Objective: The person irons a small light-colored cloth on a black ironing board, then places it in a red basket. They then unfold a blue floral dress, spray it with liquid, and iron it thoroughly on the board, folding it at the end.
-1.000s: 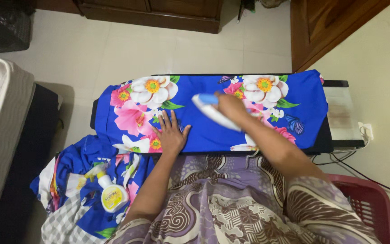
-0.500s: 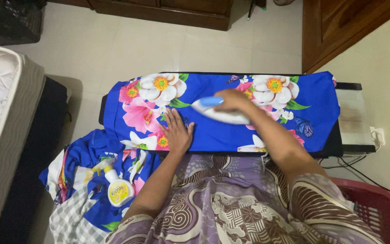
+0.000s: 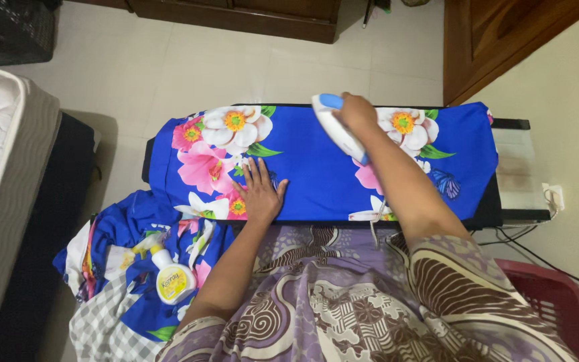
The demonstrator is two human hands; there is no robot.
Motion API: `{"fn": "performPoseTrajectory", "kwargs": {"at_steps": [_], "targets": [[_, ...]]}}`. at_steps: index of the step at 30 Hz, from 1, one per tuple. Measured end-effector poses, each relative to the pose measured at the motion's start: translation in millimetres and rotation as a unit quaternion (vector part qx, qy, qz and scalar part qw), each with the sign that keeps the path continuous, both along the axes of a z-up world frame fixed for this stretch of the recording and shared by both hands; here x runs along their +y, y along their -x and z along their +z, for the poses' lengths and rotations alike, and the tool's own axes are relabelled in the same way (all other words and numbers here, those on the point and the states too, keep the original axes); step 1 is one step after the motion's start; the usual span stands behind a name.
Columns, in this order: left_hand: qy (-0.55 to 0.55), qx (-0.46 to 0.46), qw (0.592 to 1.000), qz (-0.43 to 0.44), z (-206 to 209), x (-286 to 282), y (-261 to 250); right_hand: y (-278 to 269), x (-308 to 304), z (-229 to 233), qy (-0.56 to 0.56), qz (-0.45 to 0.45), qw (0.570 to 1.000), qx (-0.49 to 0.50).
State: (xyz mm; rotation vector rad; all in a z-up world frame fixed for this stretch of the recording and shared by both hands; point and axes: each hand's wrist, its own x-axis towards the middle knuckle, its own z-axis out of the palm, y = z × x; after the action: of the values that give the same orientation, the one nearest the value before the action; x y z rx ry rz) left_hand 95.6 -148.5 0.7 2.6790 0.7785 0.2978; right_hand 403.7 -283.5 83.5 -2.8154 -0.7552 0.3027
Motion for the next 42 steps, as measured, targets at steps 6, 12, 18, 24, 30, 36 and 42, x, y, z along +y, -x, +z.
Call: {"fn": "performPoseTrajectory", "kwargs": {"at_steps": [6,12,18,24,30,36,42], "targets": [[0.026,-0.042,0.999,-0.001,-8,1,3,32,-56,9,0.028,0.084,0.991,0.104],[0.041,-0.060,0.997,-0.001,-12,7,3,173,-86,19,0.044,0.217,0.958,0.181],[0.013,-0.043,0.999,-0.021,-11,4,6,161,-139,15,0.019,0.051,0.996,0.077],[-0.004,-0.045,0.999,-0.031,-8,3,6,75,-236,18,-0.020,-0.133,0.991,-0.007],[-0.018,-0.028,0.999,-0.024,-10,0,4,54,-248,10,-0.052,-0.111,0.990,0.070],[-0.017,-0.014,0.999,-0.029,-8,-2,2,151,-182,-5,-0.040,0.064,0.988,0.132],[-0.016,-0.032,0.986,-0.164,-2,-52,-11,167,-227,10,0.022,0.138,0.979,0.148]]}}
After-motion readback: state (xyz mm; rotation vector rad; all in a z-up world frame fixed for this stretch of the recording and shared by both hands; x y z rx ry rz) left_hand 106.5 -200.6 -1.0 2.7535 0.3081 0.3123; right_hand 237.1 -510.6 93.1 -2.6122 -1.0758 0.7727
